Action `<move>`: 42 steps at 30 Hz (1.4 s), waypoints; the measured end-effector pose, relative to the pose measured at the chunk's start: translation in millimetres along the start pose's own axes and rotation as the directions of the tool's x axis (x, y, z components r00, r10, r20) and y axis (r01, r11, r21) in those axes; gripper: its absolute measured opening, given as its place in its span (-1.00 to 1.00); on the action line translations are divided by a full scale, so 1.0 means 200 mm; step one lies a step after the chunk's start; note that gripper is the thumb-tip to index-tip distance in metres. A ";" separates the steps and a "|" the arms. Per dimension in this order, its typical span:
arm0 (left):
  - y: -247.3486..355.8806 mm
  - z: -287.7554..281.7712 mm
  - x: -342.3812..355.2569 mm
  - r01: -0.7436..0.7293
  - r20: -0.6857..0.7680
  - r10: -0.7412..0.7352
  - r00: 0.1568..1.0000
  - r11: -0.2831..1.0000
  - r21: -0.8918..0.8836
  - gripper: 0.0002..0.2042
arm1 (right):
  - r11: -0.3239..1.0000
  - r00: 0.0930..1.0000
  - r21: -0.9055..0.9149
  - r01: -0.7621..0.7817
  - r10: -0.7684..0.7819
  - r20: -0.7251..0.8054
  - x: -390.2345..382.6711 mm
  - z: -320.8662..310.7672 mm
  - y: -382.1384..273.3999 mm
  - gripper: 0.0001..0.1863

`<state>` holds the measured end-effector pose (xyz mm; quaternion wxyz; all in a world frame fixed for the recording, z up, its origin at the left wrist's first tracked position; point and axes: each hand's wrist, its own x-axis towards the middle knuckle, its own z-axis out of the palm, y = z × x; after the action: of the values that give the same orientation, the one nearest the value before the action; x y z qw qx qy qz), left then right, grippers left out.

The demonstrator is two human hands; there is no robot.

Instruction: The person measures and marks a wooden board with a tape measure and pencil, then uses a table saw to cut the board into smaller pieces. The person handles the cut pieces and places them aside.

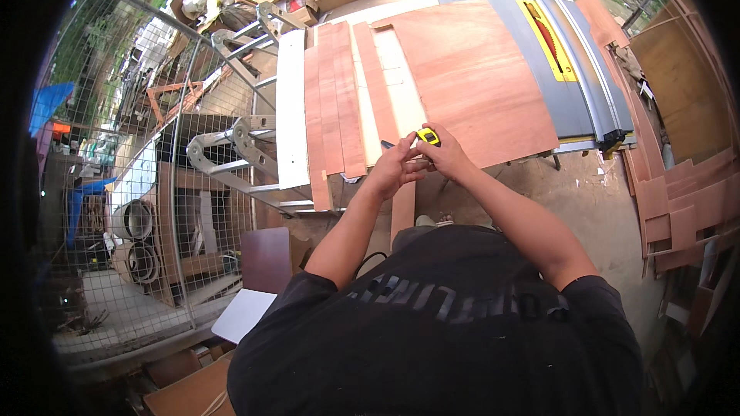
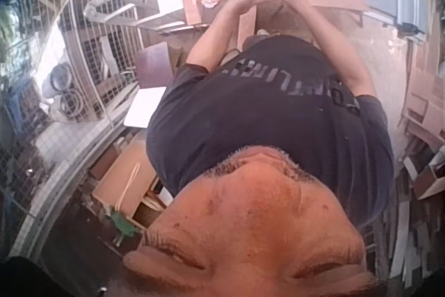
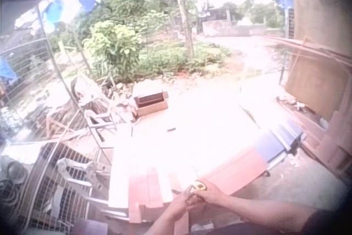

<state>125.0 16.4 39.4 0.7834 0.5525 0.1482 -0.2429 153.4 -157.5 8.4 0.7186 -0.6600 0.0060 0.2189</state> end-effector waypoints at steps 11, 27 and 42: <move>-0.05 -0.44 0.13 0.403 -0.346 0.605 0.718 0.044 0.914 -0.45 | 0.794 0.956 0.597 -0.117 0.252 -0.149 -0.37 -0.57 0.05 -0.60; 0.08 0.35 0.58 0.160 -0.181 0.300 0.937 0.095 0.983 -0.15 | 0.895 0.689 -0.383 -0.229 -0.129 -0.713 -0.45 -1.05 0.10 -0.57; -0.03 0.22 0.79 0.104 -0.059 0.288 0.956 -0.146 0.984 -0.08 | 0.289 0.599 -0.949 -0.129 -0.740 -0.307 -0.14 -0.76 0.02 -0.35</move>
<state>251.9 -60.1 -29.5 0.0834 0.9864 -0.0258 -0.1393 169.4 -310.0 -6.5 0.1830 -0.9485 0.0199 -0.2579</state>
